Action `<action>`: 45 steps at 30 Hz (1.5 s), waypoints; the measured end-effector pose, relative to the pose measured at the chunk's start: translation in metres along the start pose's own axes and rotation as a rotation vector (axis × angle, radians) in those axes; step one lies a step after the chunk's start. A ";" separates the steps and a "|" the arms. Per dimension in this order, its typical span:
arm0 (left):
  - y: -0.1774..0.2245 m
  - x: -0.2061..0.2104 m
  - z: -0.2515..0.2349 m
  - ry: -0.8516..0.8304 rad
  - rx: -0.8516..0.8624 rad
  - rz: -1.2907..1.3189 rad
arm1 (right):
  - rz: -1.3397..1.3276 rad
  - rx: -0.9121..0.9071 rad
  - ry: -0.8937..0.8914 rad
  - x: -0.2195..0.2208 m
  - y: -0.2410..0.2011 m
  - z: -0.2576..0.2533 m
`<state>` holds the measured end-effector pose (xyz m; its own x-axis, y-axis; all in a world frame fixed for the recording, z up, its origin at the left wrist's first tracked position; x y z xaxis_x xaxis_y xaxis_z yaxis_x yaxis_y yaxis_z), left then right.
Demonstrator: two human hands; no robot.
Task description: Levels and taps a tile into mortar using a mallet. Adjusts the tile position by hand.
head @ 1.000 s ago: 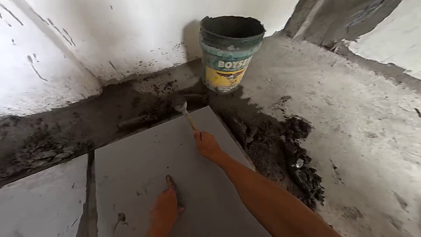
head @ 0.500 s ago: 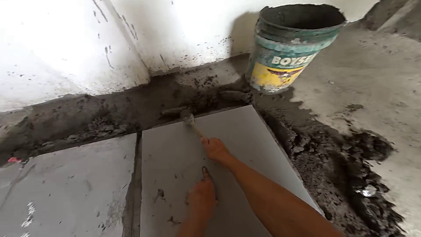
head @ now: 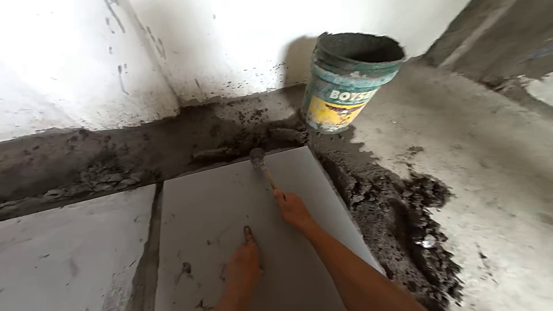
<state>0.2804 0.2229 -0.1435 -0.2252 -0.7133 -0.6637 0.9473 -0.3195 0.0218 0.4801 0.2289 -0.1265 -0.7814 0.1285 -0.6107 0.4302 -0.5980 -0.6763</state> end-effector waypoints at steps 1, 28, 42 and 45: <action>0.001 -0.001 -0.001 0.011 0.010 -0.006 | -0.048 0.014 0.063 -0.011 0.010 0.007; -0.009 -0.001 -0.002 0.155 0.028 -0.199 | 0.433 -0.013 -0.358 -0.140 0.243 0.280; 0.021 0.066 0.063 0.015 0.188 -0.408 | 0.493 -0.119 -0.392 -0.126 0.274 0.326; 0.026 0.067 0.068 0.016 0.164 -0.428 | 0.512 0.050 -0.531 -0.113 0.256 0.308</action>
<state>0.2745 0.1240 -0.1368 -0.5839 -0.4864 -0.6500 0.7210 -0.6787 -0.1396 0.5391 -0.1823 -0.1032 -0.6073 -0.5690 -0.5544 0.7884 -0.5174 -0.3326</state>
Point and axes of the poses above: each hand's wrist, its own z-axis away from the middle knuckle, its own x-axis out of the palm, y = z × x, the point moved 7 cm from there along -z, towards the middle knuckle, and after that the axes turned 4 degrees about -x, right-handed, at the moved point
